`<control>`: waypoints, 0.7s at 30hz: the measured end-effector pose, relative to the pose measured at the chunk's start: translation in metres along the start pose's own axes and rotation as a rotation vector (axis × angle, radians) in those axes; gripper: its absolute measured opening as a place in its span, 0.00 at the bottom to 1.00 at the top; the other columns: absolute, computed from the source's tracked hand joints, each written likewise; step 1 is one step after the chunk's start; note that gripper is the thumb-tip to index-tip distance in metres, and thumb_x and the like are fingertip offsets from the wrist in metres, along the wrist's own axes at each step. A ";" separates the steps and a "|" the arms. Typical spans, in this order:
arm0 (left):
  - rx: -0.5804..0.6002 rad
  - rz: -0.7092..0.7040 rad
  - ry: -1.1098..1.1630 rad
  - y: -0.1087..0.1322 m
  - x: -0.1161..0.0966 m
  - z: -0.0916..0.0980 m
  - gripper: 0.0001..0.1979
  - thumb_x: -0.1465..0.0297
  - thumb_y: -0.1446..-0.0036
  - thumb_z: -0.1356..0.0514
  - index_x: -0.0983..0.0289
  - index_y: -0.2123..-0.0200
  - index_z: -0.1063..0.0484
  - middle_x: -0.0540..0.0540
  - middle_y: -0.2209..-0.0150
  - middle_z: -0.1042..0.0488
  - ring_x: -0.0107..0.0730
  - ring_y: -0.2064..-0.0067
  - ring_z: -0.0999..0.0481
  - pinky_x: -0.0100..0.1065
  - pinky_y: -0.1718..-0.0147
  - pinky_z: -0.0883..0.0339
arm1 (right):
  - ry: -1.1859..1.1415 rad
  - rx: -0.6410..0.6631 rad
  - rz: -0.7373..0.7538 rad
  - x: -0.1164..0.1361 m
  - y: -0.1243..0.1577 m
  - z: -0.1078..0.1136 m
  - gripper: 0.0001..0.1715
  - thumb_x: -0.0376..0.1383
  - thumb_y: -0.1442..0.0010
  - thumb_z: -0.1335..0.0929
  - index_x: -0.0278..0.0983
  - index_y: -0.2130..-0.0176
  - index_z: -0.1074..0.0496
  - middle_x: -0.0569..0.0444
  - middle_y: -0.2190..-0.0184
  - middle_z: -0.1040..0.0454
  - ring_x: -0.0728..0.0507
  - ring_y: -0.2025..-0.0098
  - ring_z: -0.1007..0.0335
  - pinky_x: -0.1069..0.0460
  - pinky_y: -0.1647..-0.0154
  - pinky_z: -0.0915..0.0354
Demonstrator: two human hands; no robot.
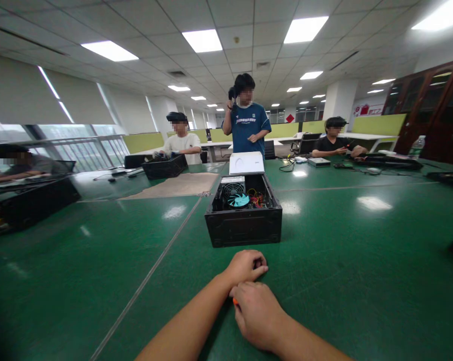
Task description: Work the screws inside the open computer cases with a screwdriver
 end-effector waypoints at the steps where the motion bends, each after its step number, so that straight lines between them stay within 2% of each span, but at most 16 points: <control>1: 0.002 0.001 -0.002 0.000 0.000 0.000 0.12 0.62 0.35 0.41 0.66 0.57 0.28 0.55 0.59 0.25 0.36 0.58 0.25 0.43 0.57 0.28 | -0.001 0.000 -0.001 -0.001 0.000 -0.001 0.13 0.32 0.40 0.37 0.39 0.55 0.29 0.53 0.60 0.24 0.42 0.56 0.29 0.50 0.54 0.40; 14: -0.032 -0.019 0.020 0.000 -0.001 0.004 0.12 0.62 0.35 0.41 0.66 0.59 0.27 0.54 0.61 0.25 0.35 0.60 0.25 0.42 0.58 0.28 | 0.038 0.014 -0.006 0.002 0.001 0.001 0.10 0.33 0.38 0.38 0.39 0.57 0.31 0.54 0.60 0.24 0.42 0.57 0.29 0.50 0.57 0.42; 18: -0.077 -0.041 0.053 0.002 -0.004 0.010 0.15 0.58 0.36 0.41 0.66 0.61 0.26 0.53 0.65 0.25 0.34 0.63 0.24 0.41 0.60 0.28 | 0.074 0.023 -0.014 0.005 0.001 0.003 0.10 0.32 0.38 0.39 0.38 0.58 0.31 0.52 0.61 0.23 0.41 0.59 0.28 0.49 0.59 0.42; 21: -0.132 -0.049 0.073 0.005 -0.009 0.021 0.16 0.58 0.36 0.41 0.66 0.63 0.25 0.52 0.67 0.24 0.32 0.67 0.24 0.38 0.64 0.28 | 0.098 0.032 -0.014 0.006 0.001 0.003 0.12 0.32 0.38 0.39 0.39 0.55 0.32 0.51 0.60 0.23 0.40 0.59 0.28 0.48 0.59 0.42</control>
Point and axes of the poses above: each hand's wrist, its own y-axis away from the middle knuckle, its own z-axis out of the back of the hand, x = y × z, the point moved 10 cm from there along -y, towards the middle knuckle
